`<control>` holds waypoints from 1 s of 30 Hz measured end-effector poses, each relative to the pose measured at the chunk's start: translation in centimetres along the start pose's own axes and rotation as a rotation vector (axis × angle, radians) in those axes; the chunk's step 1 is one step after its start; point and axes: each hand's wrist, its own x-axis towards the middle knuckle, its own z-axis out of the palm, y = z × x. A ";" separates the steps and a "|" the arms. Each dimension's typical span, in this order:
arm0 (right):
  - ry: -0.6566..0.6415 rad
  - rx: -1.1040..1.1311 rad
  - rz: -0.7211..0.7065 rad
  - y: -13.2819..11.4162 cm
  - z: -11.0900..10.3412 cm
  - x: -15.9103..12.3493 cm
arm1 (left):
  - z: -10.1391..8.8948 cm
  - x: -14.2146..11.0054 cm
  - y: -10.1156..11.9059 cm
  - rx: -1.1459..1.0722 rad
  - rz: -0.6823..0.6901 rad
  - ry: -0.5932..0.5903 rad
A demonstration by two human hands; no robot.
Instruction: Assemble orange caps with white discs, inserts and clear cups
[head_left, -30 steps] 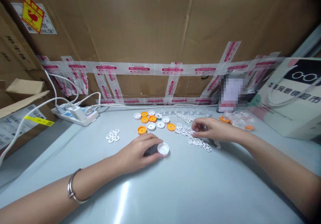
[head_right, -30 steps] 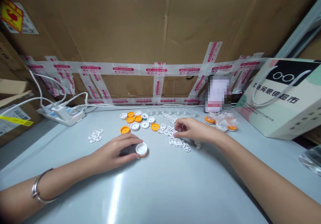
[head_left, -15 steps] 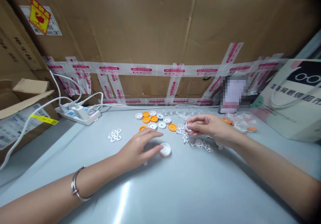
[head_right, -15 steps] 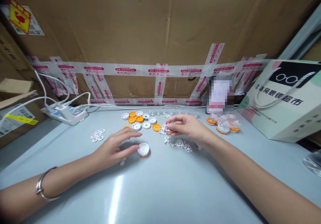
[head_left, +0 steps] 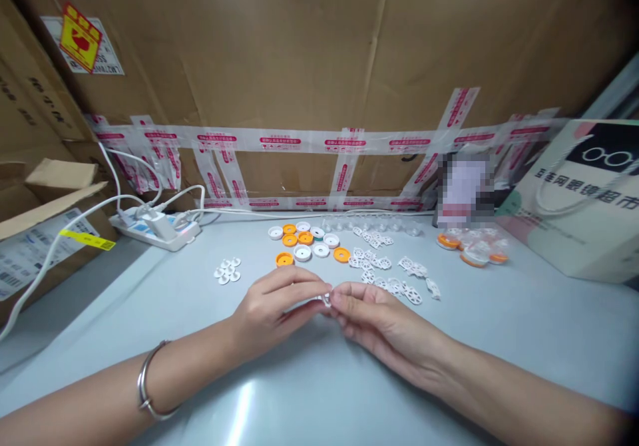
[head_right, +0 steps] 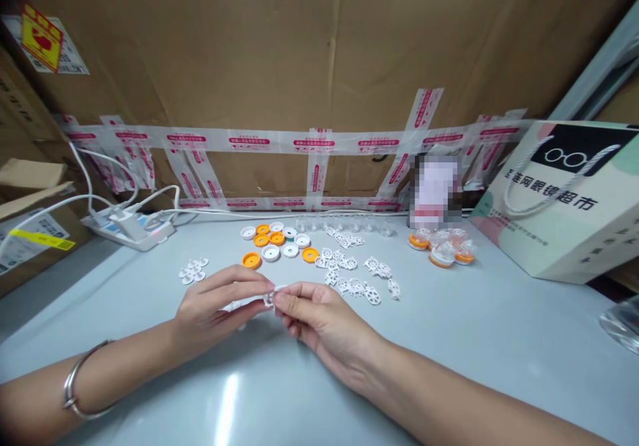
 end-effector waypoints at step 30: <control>0.114 -1.553 -0.317 -8.7 -10.3 2.1 | 0.4 0.1 -1.2 -0.326 -0.612 0.194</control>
